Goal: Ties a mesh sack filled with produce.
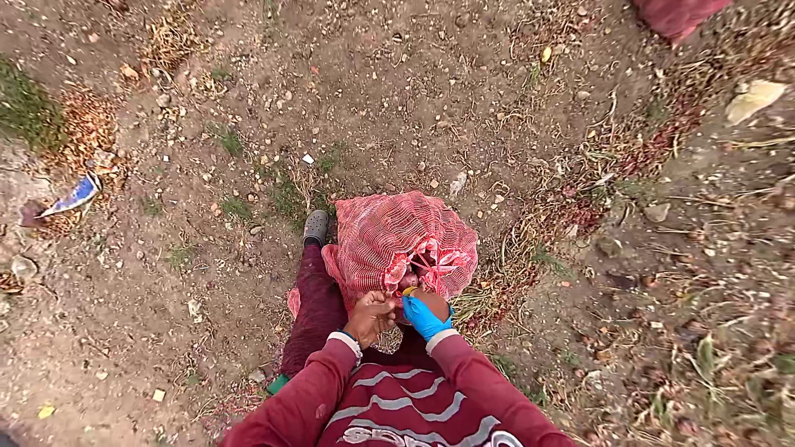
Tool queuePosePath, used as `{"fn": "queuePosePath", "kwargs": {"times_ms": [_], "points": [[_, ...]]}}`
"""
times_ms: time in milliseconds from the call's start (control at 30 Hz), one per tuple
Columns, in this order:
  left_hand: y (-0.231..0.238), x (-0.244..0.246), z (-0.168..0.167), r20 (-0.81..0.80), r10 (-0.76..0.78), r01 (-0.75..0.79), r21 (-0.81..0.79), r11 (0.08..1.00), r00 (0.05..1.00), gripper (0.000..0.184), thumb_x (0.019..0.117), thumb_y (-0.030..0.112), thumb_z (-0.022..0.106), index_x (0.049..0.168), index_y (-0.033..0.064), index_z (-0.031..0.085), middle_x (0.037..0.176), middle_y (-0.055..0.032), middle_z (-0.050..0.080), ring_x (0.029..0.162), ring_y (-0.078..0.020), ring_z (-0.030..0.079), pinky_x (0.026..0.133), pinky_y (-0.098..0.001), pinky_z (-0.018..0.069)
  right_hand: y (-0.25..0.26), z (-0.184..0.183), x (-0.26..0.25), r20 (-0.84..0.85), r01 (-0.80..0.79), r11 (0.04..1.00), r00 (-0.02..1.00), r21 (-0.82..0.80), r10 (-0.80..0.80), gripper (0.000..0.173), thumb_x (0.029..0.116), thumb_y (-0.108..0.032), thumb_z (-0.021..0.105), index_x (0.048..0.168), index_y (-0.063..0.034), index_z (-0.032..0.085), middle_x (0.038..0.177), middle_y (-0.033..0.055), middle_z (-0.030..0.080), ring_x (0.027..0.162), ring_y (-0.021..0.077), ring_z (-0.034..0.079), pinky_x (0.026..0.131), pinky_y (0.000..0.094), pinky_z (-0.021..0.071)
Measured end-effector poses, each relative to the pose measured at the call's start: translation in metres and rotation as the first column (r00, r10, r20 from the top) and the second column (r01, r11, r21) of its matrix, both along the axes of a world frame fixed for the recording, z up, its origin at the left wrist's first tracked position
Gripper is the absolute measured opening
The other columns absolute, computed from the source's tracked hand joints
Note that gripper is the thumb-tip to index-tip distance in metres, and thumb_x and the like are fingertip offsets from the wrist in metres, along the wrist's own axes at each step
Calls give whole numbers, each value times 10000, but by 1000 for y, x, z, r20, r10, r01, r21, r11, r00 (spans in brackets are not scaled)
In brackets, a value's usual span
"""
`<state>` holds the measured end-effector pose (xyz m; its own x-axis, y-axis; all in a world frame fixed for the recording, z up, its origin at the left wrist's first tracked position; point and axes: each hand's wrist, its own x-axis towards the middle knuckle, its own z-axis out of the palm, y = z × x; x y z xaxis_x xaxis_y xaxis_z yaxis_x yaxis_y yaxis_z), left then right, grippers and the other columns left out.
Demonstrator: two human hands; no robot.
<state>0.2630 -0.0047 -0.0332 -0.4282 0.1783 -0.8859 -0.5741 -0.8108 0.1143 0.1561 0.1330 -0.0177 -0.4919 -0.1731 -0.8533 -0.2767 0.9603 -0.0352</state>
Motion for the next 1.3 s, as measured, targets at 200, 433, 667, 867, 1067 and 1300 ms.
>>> {"fn": "queuePosePath", "kwargs": {"times_ms": [200,433,667,867,1067,1300], "points": [[-16,17,-1,1,-208,206,-125,971,978,198,869,-44,712,935,68,563,1049,-86,688,615,-111,555,512,-256,460,0,-20,9,129,56,992,991,-110,-41,339,1026,-331,502,1026,-93,744,1031,157,735,1017,361,696,861,635,523],[-19,19,3,-62,-462,422,-316,850,885,163,884,29,732,949,47,584,934,-95,663,678,-166,610,605,-334,537,-25,-7,-13,465,320,932,860,-171,-210,335,1083,-207,465,998,22,695,894,167,681,854,281,658,843,500,525],[-14,24,9,-53,-461,412,-366,835,886,153,875,35,717,902,55,568,1034,-102,679,735,-184,632,625,-353,539,-20,-14,-22,498,237,957,858,-169,-125,332,1057,-236,505,885,-30,701,779,104,662,755,233,636,762,478,512],[-8,29,30,-153,-562,477,-379,793,813,247,923,122,675,1152,42,631,1074,-117,707,886,-200,706,832,-411,595,-20,-15,-38,597,240,963,793,-123,-122,238,974,-258,623,917,-31,671,751,99,628,680,219,599,676,445,493],[-3,26,43,-176,-753,616,-473,629,634,410,978,289,622,1338,97,588,1222,-122,691,1096,-216,694,981,-456,563,-26,-16,-51,665,202,976,741,-87,-94,508,950,-536,681,983,-29,695,804,105,641,718,223,598,731,456,506],[-9,31,32,-142,-585,479,-440,760,798,303,950,272,725,1173,73,677,1075,-80,744,950,-171,732,894,-400,606,-41,-10,-50,644,50,996,765,-80,13,678,973,-639,579,1022,26,702,924,201,667,831,323,636,809,549,505]]}}
